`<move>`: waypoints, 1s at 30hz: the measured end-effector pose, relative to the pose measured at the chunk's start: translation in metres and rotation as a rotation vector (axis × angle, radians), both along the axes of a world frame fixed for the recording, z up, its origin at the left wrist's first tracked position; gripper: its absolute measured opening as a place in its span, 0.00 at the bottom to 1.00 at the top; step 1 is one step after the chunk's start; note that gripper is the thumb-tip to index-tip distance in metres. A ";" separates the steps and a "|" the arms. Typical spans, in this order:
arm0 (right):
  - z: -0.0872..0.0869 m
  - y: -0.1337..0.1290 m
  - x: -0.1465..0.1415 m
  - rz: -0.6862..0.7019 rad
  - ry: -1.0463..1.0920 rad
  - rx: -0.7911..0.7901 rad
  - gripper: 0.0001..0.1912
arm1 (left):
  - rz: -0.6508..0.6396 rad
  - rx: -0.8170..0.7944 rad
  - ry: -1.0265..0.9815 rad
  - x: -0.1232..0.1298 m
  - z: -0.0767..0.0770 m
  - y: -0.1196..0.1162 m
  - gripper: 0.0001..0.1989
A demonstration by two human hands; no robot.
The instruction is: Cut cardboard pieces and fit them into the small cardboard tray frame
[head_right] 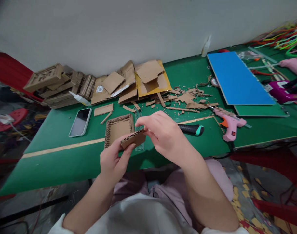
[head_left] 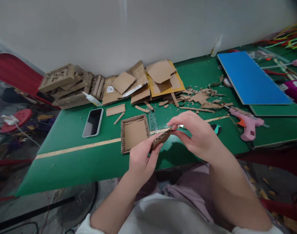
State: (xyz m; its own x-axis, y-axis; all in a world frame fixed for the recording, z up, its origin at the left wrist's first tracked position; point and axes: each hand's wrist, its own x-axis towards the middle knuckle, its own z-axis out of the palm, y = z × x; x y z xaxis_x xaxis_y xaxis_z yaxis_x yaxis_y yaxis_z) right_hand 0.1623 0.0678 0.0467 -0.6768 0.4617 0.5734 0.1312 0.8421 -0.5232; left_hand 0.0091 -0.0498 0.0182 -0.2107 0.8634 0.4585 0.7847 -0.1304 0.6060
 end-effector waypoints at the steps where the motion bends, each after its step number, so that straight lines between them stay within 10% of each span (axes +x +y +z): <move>1: 0.000 0.000 0.000 0.006 -0.019 -0.020 0.16 | -0.001 -0.016 -0.006 0.000 0.001 0.000 0.13; 13: 0.001 -0.001 0.002 -0.020 0.056 -0.135 0.12 | 0.033 -0.128 -0.471 -0.002 0.000 0.001 0.12; 30: -0.005 -0.001 -0.002 -0.075 0.024 -0.147 0.08 | 0.029 -0.173 -0.510 0.000 -0.005 0.001 0.15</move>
State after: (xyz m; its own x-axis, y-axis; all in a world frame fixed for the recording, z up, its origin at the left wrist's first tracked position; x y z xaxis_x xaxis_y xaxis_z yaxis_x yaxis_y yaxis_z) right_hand 0.1600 0.0667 0.0417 -0.6245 0.5904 0.5113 0.1765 0.7444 -0.6440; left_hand 0.0093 -0.0487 0.0133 -0.3941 0.9078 0.1438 0.3871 0.0221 0.9218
